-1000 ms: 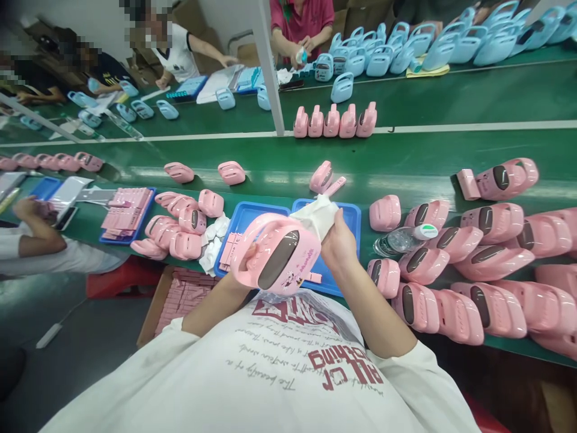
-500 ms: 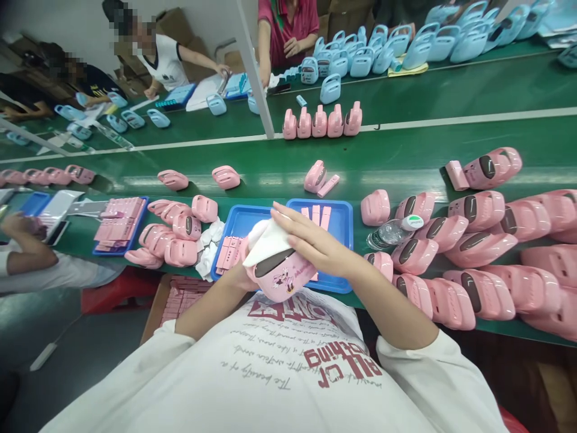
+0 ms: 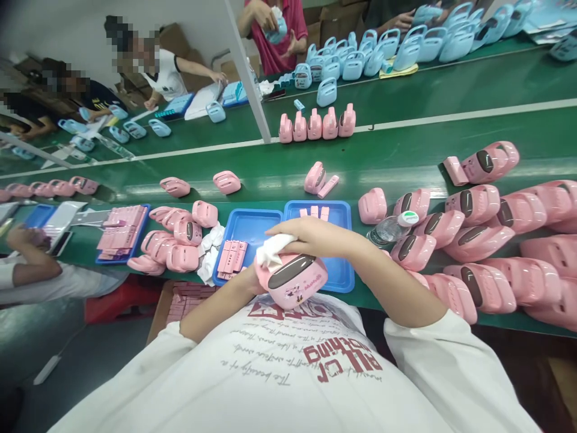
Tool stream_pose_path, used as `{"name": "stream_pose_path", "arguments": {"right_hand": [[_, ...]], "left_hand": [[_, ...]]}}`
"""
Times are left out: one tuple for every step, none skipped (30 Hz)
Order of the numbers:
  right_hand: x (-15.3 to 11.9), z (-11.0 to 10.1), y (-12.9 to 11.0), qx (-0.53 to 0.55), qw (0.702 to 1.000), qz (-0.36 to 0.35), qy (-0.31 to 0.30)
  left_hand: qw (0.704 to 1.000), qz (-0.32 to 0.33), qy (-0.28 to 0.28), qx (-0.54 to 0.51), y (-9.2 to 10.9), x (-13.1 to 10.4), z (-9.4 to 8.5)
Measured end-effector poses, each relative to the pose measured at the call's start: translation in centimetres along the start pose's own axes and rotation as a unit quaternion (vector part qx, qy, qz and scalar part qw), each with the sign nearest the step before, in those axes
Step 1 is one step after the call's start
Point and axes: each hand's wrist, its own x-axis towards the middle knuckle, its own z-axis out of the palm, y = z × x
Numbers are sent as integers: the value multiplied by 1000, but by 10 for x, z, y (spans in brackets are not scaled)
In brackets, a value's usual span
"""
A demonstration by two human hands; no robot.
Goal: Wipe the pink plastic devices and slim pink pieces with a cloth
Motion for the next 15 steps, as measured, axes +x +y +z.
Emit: {"name": "stream_pose_path", "arguments": {"right_hand": [[-3,1,5,55,998,19,27],[-6,4,9,115,991,37,61],[-9,9,11,173,979,53,99],[-12,15,13,224,963,66,135],[-14,22,13,268,946,74,169],[-16,29,13,304,929,78,196],[-18,36,13,333,915,76,215],[-20,43,14,356,903,72,229],[-22,48,15,373,894,67,238],[-25,53,16,385,886,65,250],[-27,55,18,391,876,67,275],[-30,57,21,389,863,75,313],[-33,57,24,380,845,86,365],[-35,56,27,364,823,98,424],[-38,55,30,346,800,107,478]], "left_hand": [[999,13,10,-30,0,-3,0],[997,33,21,-61,1,-5,0],[994,54,35,-93,1,-6,0],[989,70,48,-123,0,-7,0],[984,79,59,-148,0,-7,0],[981,78,61,-166,-1,-7,0],[981,67,52,-175,-1,-7,1],[982,53,35,-178,-1,-6,1],[983,45,17,-175,-1,-6,1],[984,49,6,-170,-1,-5,0],[984,64,8,-164,-1,-5,-1],[984,83,21,-158,-1,-4,-3],[983,98,39,-152,-1,-4,-5],[982,106,57,-149,-1,-4,-7],[980,106,70,-151,-1,-4,-9]]}}
